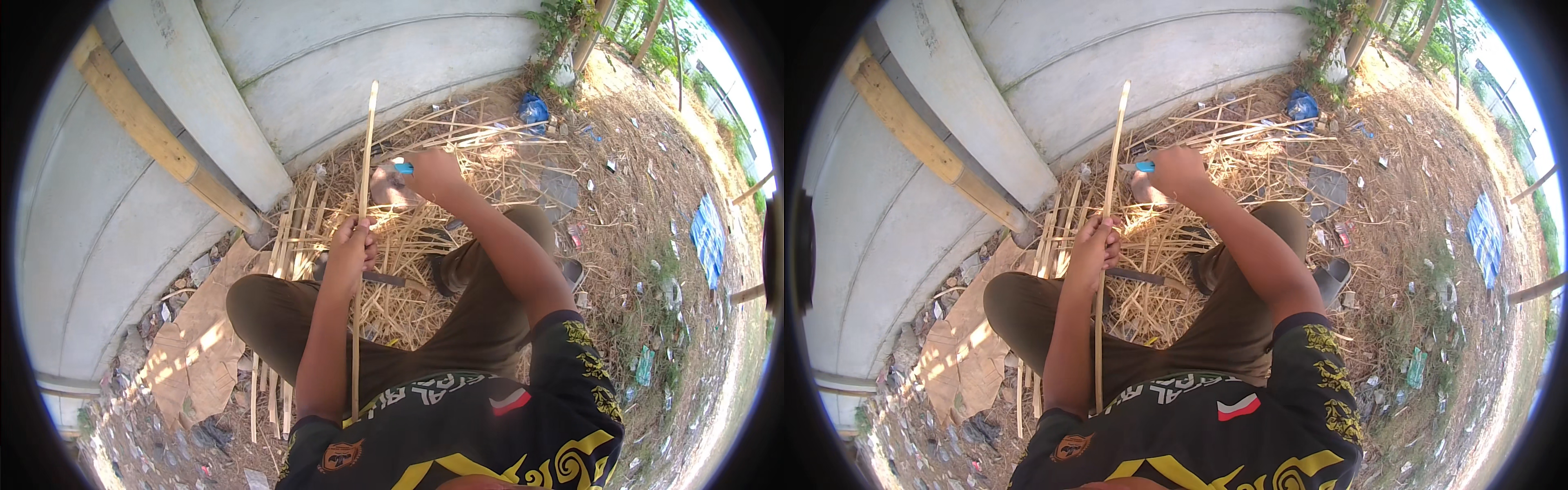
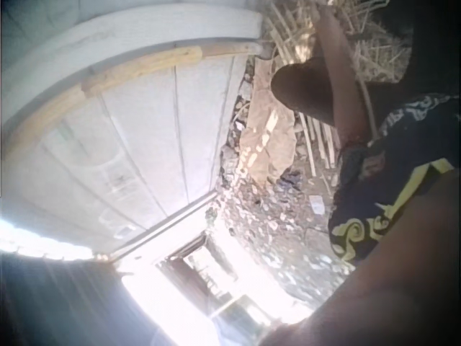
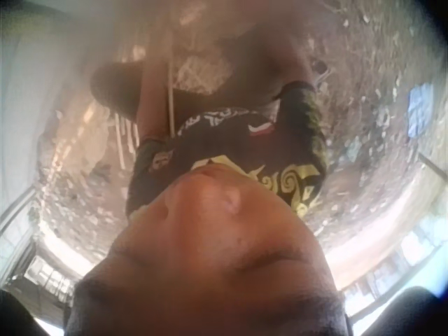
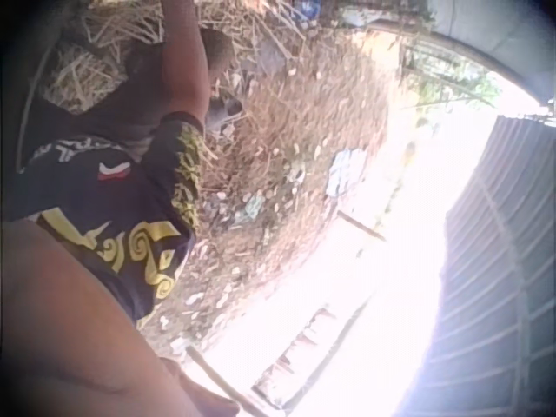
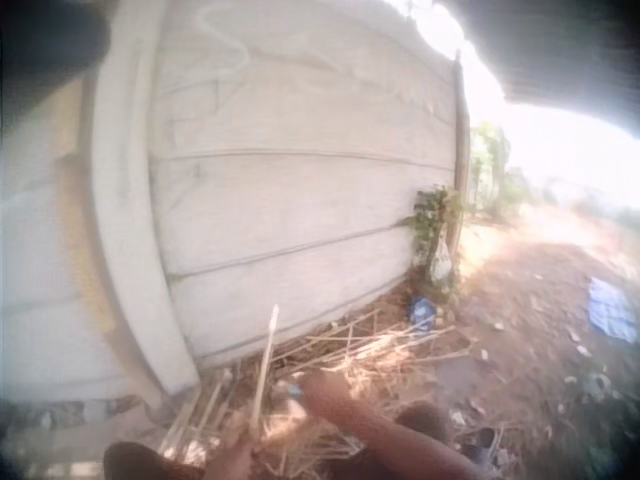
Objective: The person sits on the ground and uses a knife to shave the surface of a long bamboo stick. They hold the stick with their left hand and scrape the blade along its length with their right hand, creating thin shavings that fall onto the ground.
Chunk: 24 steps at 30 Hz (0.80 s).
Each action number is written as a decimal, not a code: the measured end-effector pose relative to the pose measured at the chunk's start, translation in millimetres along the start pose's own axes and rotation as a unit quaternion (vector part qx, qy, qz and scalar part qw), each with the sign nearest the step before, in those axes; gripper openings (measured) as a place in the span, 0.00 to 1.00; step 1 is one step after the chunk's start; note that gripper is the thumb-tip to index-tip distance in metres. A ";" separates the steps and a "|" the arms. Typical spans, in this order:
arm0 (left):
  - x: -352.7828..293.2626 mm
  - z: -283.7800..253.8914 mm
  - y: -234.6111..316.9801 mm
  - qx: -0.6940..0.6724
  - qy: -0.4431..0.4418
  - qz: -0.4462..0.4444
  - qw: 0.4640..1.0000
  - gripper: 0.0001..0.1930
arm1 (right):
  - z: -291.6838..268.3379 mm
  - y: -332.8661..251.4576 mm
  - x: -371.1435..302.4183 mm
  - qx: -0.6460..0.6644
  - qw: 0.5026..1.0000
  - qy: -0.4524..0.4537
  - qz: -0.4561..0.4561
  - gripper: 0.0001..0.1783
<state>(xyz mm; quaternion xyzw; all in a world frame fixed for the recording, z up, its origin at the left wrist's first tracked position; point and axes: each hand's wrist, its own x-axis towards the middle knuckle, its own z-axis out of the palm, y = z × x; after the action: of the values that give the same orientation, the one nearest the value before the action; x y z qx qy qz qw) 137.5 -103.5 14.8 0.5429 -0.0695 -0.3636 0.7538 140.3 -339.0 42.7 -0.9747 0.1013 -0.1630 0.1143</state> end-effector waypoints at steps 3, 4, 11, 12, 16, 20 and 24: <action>-1.0 4.9 3.9 -0.018 -0.012 0.007 1.000 0.10 | 33.3 -14.2 -9.3 -0.040 0.996 0.023 -0.078 0.06; -1.5 6.1 6.3 -0.016 -0.015 0.010 1.000 0.10 | 40.6 -15.8 -10.8 -0.042 0.991 0.065 -0.109 0.06; -9.3 8.7 8.8 -0.035 -0.039 0.022 0.998 0.10 | 52.3 -14.1 -10.8 -0.064 0.975 0.147 -0.154 0.07; -8.8 9.6 10.4 -0.039 -0.041 0.020 0.998 0.10 | 51.9 -14.9 -8.5 -0.061 0.980 0.138 -0.133 0.07; -9.4 14.6 7.5 -0.085 -0.067 -0.006 0.994 0.10 | 44.8 0.5 8.1 -0.081 0.990 0.104 -0.048 0.06; -20.3 31.3 -8.2 -0.109 -0.100 -0.056 0.987 0.10 | 22.5 35.4 26.4 -0.087 0.992 0.070 0.057 0.06; -14.1 26.1 -10.7 -0.126 -0.122 -0.040 0.984 0.10 | 29.4 27.5 17.8 -0.076 0.993 0.087 0.034 0.05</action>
<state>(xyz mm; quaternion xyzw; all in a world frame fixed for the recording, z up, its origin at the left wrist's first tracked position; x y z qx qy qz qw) 109.2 -116.4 20.0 0.3976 -0.0931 -0.4631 0.7866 162.4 -363.9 13.8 -0.9587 0.1557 -0.2353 0.0357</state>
